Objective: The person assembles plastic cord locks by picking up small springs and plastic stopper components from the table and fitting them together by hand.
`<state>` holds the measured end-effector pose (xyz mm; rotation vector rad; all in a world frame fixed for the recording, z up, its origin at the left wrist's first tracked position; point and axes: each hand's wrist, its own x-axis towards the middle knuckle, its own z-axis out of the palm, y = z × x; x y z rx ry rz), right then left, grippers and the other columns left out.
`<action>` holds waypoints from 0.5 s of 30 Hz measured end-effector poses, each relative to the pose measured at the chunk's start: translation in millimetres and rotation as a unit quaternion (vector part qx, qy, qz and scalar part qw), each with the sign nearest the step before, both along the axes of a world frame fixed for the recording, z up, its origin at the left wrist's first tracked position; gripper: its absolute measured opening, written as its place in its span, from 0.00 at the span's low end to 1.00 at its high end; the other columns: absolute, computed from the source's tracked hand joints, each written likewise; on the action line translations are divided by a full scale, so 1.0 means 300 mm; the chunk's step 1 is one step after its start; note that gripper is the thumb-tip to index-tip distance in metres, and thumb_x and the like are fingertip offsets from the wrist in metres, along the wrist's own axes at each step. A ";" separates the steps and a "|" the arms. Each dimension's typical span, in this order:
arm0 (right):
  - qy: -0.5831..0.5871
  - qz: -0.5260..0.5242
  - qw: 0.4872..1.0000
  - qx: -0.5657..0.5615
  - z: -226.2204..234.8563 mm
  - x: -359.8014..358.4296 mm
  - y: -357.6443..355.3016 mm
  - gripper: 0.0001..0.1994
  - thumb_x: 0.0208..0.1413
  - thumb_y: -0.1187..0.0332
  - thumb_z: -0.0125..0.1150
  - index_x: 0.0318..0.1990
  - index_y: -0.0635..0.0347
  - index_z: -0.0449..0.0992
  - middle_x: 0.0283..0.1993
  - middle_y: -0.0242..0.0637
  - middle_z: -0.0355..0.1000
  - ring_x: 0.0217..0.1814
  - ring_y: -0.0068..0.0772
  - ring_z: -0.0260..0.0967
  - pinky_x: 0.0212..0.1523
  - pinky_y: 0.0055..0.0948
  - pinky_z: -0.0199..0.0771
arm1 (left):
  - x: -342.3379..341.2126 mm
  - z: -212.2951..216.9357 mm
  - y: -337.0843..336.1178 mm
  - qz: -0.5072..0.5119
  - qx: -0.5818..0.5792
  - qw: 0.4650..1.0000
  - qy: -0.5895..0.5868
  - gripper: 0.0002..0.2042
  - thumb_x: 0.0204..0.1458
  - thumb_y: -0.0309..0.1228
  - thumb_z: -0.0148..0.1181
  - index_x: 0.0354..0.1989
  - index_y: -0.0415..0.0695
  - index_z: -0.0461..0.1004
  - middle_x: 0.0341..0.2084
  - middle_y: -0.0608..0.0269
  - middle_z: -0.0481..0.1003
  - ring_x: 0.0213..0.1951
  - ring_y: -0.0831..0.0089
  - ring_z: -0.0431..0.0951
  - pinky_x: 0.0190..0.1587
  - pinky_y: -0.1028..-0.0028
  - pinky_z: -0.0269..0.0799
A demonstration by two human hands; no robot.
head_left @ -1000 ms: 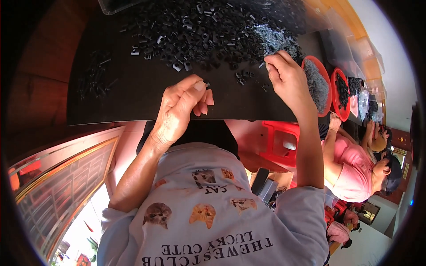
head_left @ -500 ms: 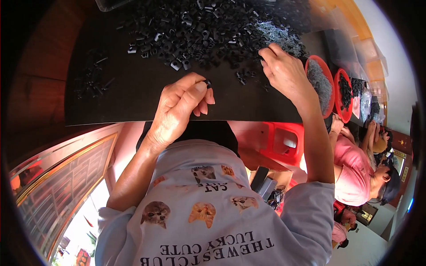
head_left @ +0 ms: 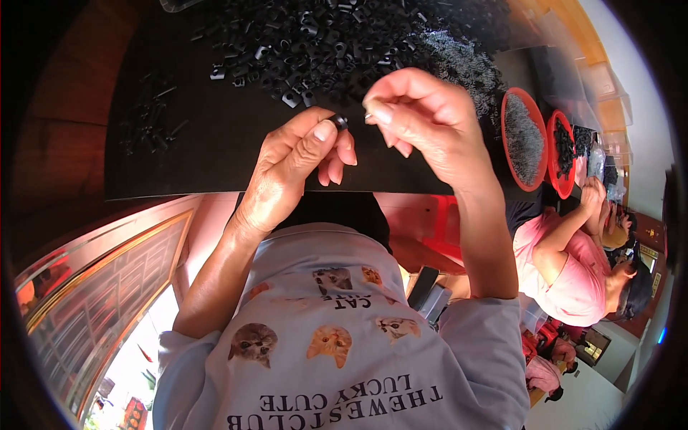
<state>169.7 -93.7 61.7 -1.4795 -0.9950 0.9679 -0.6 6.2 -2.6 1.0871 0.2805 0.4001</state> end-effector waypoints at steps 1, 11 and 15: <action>0.016 0.018 1.000 -0.006 -0.005 -0.006 0.011 0.06 0.58 0.69 0.63 0.37 0.62 0.77 0.26 0.25 0.72 0.25 0.13 0.66 0.23 0.16 0.63 | 0.001 0.004 -0.003 0.000 0.000 1.000 0.000 0.19 0.66 0.44 0.46 0.39 0.38 0.72 0.28 0.65 0.74 0.27 0.80 0.71 0.31 0.80 0.67; -0.086 0.002 0.993 0.075 -0.026 -0.099 0.031 0.03 0.59 0.78 0.58 0.37 0.69 0.74 0.26 0.34 0.71 0.24 0.21 0.72 0.23 0.25 0.70 | -0.012 0.006 0.002 -0.018 0.006 1.000 0.001 0.17 0.66 0.41 0.47 0.35 0.39 0.73 0.28 0.66 0.74 0.26 0.81 0.70 0.30 0.81 0.66; -0.372 -0.002 0.904 0.212 -0.091 -0.101 0.012 0.11 0.49 0.82 0.61 0.42 0.67 0.74 0.28 0.39 0.68 0.24 0.33 0.72 0.22 0.27 0.72 | -0.014 0.012 0.000 -0.010 -0.009 1.000 0.003 0.16 0.66 0.40 0.47 0.33 0.40 0.73 0.27 0.67 0.74 0.26 0.82 0.69 0.30 0.81 0.65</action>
